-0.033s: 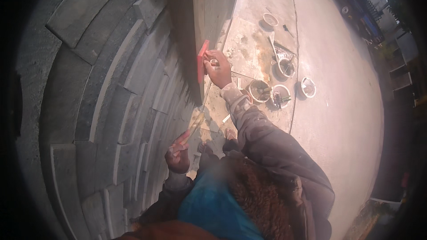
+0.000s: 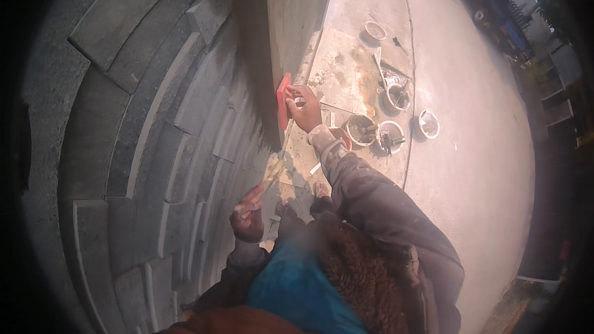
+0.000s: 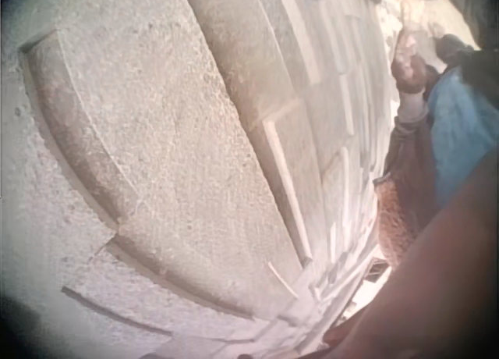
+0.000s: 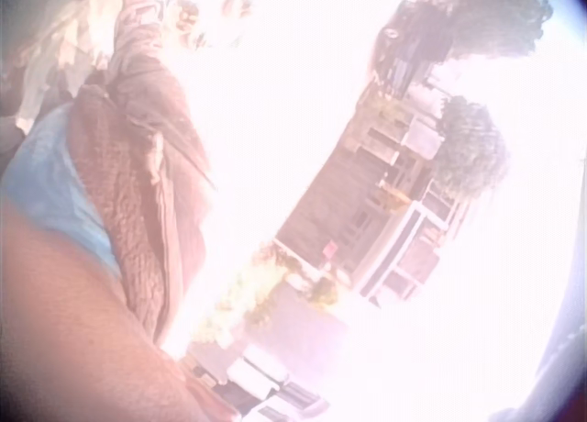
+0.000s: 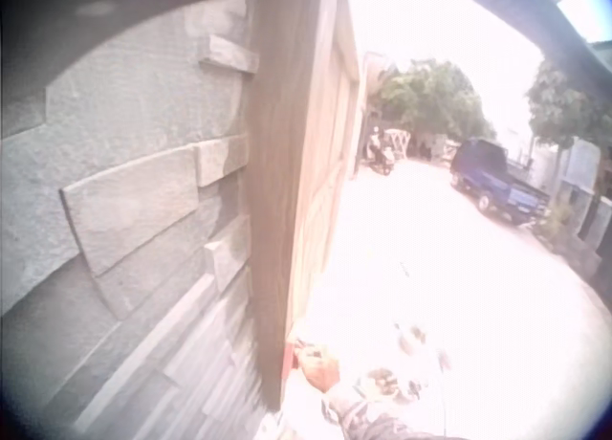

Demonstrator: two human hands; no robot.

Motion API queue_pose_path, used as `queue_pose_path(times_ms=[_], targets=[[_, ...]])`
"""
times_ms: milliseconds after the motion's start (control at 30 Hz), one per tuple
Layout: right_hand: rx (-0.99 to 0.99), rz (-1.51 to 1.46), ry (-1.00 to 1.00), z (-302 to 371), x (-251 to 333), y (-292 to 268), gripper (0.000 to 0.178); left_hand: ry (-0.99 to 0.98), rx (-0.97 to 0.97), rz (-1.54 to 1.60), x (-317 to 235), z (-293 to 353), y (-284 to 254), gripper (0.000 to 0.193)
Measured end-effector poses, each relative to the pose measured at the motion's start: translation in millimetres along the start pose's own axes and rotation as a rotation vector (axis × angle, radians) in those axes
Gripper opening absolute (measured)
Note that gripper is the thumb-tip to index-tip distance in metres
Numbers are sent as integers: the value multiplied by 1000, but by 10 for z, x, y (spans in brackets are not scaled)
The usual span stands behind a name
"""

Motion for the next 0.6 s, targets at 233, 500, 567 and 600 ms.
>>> queue_pose_path(times_ms=[233, 500, 567, 600], targets=[[-296, -220, -690, -1236, 2657, -1055, 41, 124, -98, 1, 281, -75, -25, 14], [-369, -220, -760, -1767, 3530, -1050, 35, 89, -95, -135, 184, -92, -39, 16], [-348, -205, -686, -1759, 3034, -922, 37, 102, -99, -125, 142, -120, -39, 15], [-330, -147, -600, -1629, 2697, -851, 37, 129, -90, -127, 129, -165, -16, 14]])
Point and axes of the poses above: each hand's wrist, its own z-axis away from the middle knuckle, its own y-axis out of the palm, x = y × z, the point moved 6 cm from there along -z, towards the middle knuckle, and after that the axes turned 3 degrees about z, right-handed, at the moved point
